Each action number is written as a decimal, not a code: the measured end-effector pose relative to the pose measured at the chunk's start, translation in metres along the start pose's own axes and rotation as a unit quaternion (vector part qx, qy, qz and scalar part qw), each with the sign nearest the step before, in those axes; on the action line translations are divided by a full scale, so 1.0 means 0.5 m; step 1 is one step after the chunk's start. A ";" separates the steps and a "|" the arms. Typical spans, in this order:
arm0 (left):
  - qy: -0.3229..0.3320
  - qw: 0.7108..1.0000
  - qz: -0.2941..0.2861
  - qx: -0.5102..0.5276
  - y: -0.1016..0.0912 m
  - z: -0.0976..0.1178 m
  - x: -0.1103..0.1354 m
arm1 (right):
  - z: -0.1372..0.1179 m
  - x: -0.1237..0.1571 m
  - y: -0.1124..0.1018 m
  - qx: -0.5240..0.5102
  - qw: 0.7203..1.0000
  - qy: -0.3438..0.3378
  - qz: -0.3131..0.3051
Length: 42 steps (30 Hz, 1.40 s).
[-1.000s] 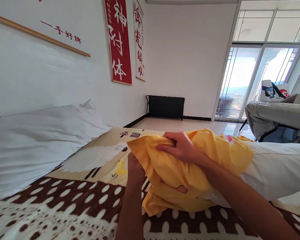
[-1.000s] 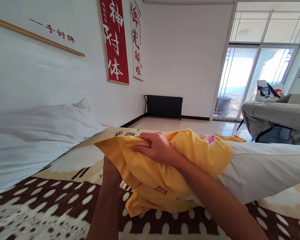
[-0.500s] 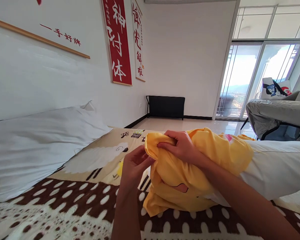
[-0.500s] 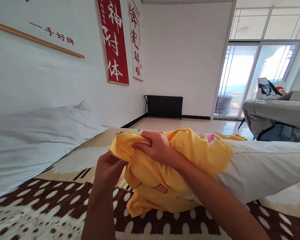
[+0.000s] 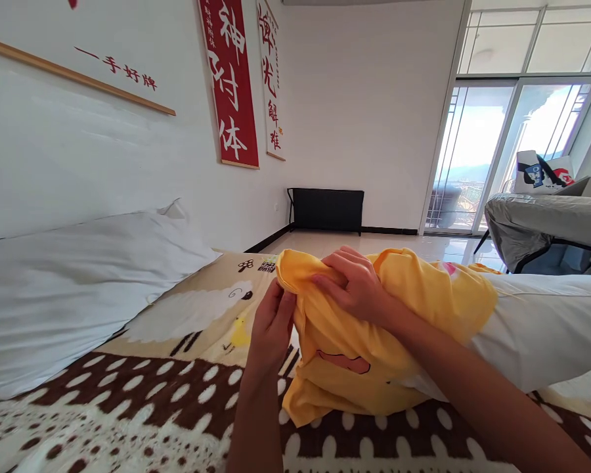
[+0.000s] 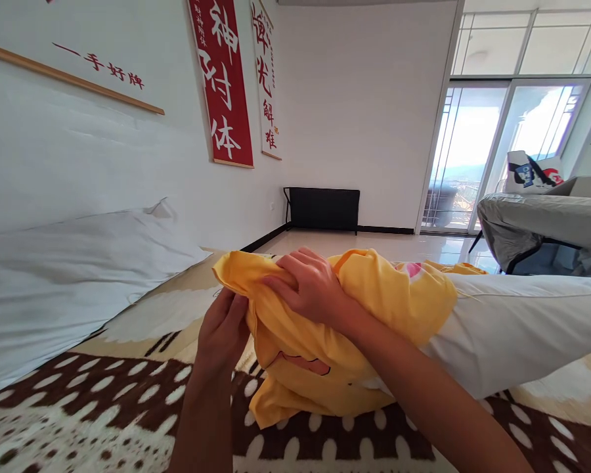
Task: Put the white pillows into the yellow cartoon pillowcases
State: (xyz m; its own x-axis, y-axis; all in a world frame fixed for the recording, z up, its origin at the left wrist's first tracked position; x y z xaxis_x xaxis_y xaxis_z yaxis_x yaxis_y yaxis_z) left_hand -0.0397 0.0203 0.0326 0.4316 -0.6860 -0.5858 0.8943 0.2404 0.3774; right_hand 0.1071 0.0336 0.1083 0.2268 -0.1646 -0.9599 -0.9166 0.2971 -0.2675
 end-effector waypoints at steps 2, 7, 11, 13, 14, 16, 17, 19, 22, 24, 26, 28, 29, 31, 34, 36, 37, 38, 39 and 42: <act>0.051 0.994 0.079 -0.059 0.006 0.011 0.002 | 0.005 0.002 -0.006 0.068 0.997 -0.014 0.019; 0.131 0.957 0.200 -0.163 0.019 0.011 0.017 | 0.031 0.003 -0.031 0.175 0.984 -0.039 0.000; 0.124 0.955 0.223 -0.149 0.024 -0.006 0.020 | 0.068 0.009 -0.047 0.180 0.979 0.009 -0.098; 0.098 0.963 0.213 -0.130 0.026 -0.012 0.020 | 0.079 0.010 -0.054 0.202 0.971 -0.001 -0.131; 0.085 0.969 0.201 -0.119 0.028 -0.014 0.020 | 0.082 0.009 -0.058 0.218 0.967 -0.020 -0.132; 0.072 0.977 0.174 -0.101 0.034 -0.013 0.022 | 0.087 0.004 -0.069 0.258 0.958 -0.064 -0.107; 0.070 0.979 0.164 -0.094 0.036 -0.011 0.025 | 0.090 0.002 -0.075 0.276 0.954 -0.083 -0.086; 0.068 0.981 0.160 -0.084 0.039 -0.009 0.030 | 0.095 0.001 -0.086 0.299 0.947 -0.107 -0.043; 0.046 0.983 0.159 -0.074 0.041 -0.009 0.032 | 0.102 0.001 -0.091 0.298 0.950 -0.095 -0.009; 0.017 0.989 0.120 -0.080 0.047 -0.011 0.026 | 0.102 -0.004 -0.092 0.271 0.960 -0.061 -0.009; -0.013 0.992 0.075 -0.097 0.049 -0.011 0.018 | 0.101 -0.016 -0.098 0.219 0.975 -0.022 -0.024; -0.010 0.991 0.063 -0.120 0.042 -0.003 0.009 | 0.104 -0.031 -0.113 0.165 0.984 0.015 -0.060; 0.012 0.988 0.077 -0.133 0.034 0.007 0.005 | 0.110 -0.039 -0.124 0.146 0.985 0.032 -0.082; 0.079 0.977 0.115 -0.162 0.022 0.033 0.004 | 0.129 -0.048 -0.154 0.137 0.981 0.065 -0.122; 0.129 0.961 0.157 -0.188 0.024 0.067 0.021 | 0.166 -0.040 -0.196 0.146 0.968 0.126 -0.161; 0.113 0.963 0.168 -0.180 0.038 0.076 0.038 | 0.179 -0.016 -0.203 0.102 0.960 0.180 -0.189; 0.106 0.963 0.175 -0.174 0.047 0.078 0.047 | 0.180 -0.002 -0.198 0.062 0.954 0.207 -0.207; 0.105 0.963 0.182 -0.171 0.054 0.080 0.055 | 0.177 0.013 -0.191 0.021 0.948 0.231 -0.219; 0.113 0.960 0.188 -0.173 0.061 0.080 0.061 | 0.173 0.025 -0.183 -0.015 0.941 0.250 -0.226; 0.155 0.944 0.211 -0.200 0.063 0.076 0.067 | 0.167 0.042 -0.169 -0.046 0.937 0.272 -0.216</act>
State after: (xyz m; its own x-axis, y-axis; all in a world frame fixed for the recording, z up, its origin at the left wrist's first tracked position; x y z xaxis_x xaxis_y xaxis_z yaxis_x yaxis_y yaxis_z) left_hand -0.0014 -0.0210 0.0522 0.7186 -0.2522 -0.6481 0.5809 0.7299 0.3602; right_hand 0.2167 0.0836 0.1036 0.4055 -0.7125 -0.5727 -0.8078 0.0140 -0.5893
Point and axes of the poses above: each hand's wrist, its own x-axis away from the middle knuckle, its own y-axis out of the palm, z = x × y, the point moved 5 cm from there along -x, towards the middle knuckle, and after that the axes turned 12 degrees about z, right-handed, at the moved point
